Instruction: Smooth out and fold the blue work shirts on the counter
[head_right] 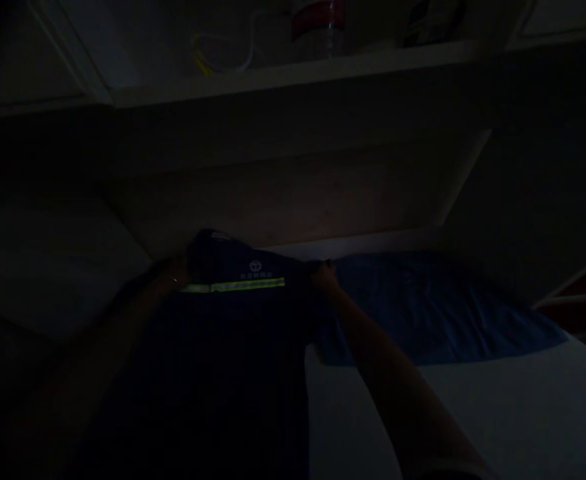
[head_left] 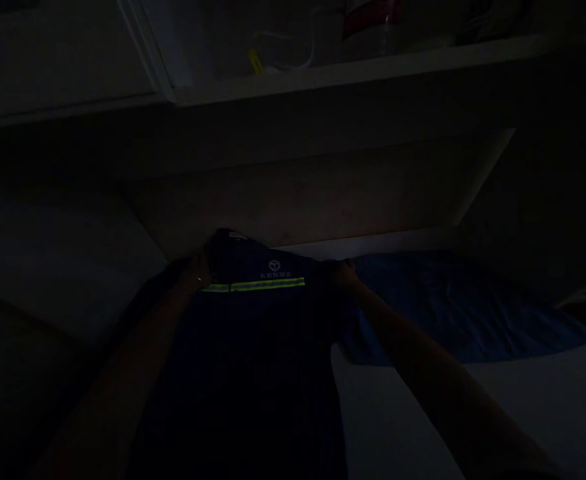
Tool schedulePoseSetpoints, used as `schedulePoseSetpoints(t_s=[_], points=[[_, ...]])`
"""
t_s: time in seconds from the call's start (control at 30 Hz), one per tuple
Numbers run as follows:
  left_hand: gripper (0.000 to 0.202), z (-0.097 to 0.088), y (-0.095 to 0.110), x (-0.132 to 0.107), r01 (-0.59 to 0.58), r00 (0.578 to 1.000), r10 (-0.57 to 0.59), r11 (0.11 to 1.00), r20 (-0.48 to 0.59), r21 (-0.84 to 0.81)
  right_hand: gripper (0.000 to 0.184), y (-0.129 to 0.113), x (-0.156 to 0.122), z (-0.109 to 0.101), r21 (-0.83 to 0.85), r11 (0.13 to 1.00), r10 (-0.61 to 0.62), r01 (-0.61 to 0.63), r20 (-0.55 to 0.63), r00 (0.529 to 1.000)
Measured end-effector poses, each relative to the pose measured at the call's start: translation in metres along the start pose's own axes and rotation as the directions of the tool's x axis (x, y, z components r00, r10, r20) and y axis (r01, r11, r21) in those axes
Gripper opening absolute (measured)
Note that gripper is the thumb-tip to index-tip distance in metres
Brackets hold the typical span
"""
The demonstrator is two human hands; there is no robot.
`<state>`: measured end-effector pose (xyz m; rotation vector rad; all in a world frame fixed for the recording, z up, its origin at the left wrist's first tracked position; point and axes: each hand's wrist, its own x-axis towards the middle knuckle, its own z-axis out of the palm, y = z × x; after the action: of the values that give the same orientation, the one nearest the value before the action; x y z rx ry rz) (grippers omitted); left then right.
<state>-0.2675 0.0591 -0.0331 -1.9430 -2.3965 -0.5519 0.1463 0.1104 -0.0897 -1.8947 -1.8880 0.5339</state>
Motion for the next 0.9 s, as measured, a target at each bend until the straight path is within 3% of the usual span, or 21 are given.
schedulePoseSetpoints(t_s=[0.07, 0.13, 0.2, 0.27, 0.33, 0.4, 0.43, 0.6, 0.7, 0.8, 0.83, 0.87, 0.9], points=[[0.063, 0.027, 0.031, -0.025, 0.03, 0.998, -0.036, 0.992, 0.042, 0.124, 0.068, 0.007, -0.012, 0.0, -0.028, 0.999, 0.028, -0.03, -0.062, 0.998], [0.055, 0.045, 0.067, -0.07, -0.119, 0.99, 0.105, 0.981, 0.092, 0.154, 0.066, 0.012, -0.036, -0.003, -0.084, 0.995, -0.073, 0.062, -0.135, 0.988], [0.053, 0.053, 0.102, -0.131, -0.287, 0.952, 0.278, 0.957, 0.131, 0.05, 0.055, 0.015, -0.07, -0.003, -0.135, 0.956, -0.279, 0.261, -0.141, 0.95], [0.054, 0.055, 0.134, -0.197, -0.39, 0.894, 0.395, 0.918, 0.212, -0.068, 0.048, 0.021, -0.11, 0.002, -0.127, 0.864, -0.493, 0.486, -0.027, 0.87], [0.059, 0.059, 0.155, -0.254, -0.46, 0.822, 0.481, 0.876, 0.305, -0.143, 0.048, 0.031, -0.147, 0.013, -0.064, 0.752, -0.64, 0.656, 0.167, 0.75], [0.066, 0.068, 0.163, -0.293, -0.492, 0.761, 0.518, 0.853, 0.39, -0.173, 0.05, 0.044, -0.174, 0.025, 0.002, 0.691, -0.687, 0.723, 0.316, 0.655], [0.068, 0.075, 0.163, -0.305, -0.498, 0.745, 0.52, 0.85, 0.417, -0.168, 0.051, 0.05, -0.182, 0.031, 0.018, 0.684, -0.687, 0.729, 0.351, 0.636], [0.066, 0.105, 0.151, -0.32, -0.498, 0.774, 0.484, 0.863, 0.409, -0.079, 0.056, 0.06, -0.191, 0.04, 0.061, 0.682, -0.695, 0.728, 0.363, 0.621], [0.066, 0.109, 0.15, -0.319, -0.52, 0.79, 0.498, 0.853, 0.358, -0.039, 0.055, 0.058, -0.183, 0.036, 0.113, 0.69, -0.7, 0.715, 0.355, 0.619], [0.064, 0.108, 0.152, -0.32, -0.533, 0.795, 0.503, 0.846, 0.338, -0.005, 0.045, 0.063, -0.155, 0.02, 0.319, 0.704, -0.704, 0.635, 0.434, 0.563], [0.062, 0.108, 0.152, -0.32, -0.534, 0.795, 0.5, 0.845, 0.343, 0.006, 0.039, 0.068, -0.139, 0.01, 0.365, 0.739, -0.672, 0.566, 0.447, 0.59], [0.061, 0.108, 0.152, -0.32, -0.538, 0.793, 0.5, 0.843, 0.349, 0.016, 0.035, 0.075, -0.12, -0.003, 0.367, 0.79, -0.613, 0.492, 0.443, 0.654], [0.06, 0.109, 0.151, -0.319, -0.544, 0.79, 0.502, 0.839, 0.352, 0.024, 0.033, 0.083, -0.099, -0.018, 0.334, 0.85, -0.521, 0.408, 0.413, 0.747]])
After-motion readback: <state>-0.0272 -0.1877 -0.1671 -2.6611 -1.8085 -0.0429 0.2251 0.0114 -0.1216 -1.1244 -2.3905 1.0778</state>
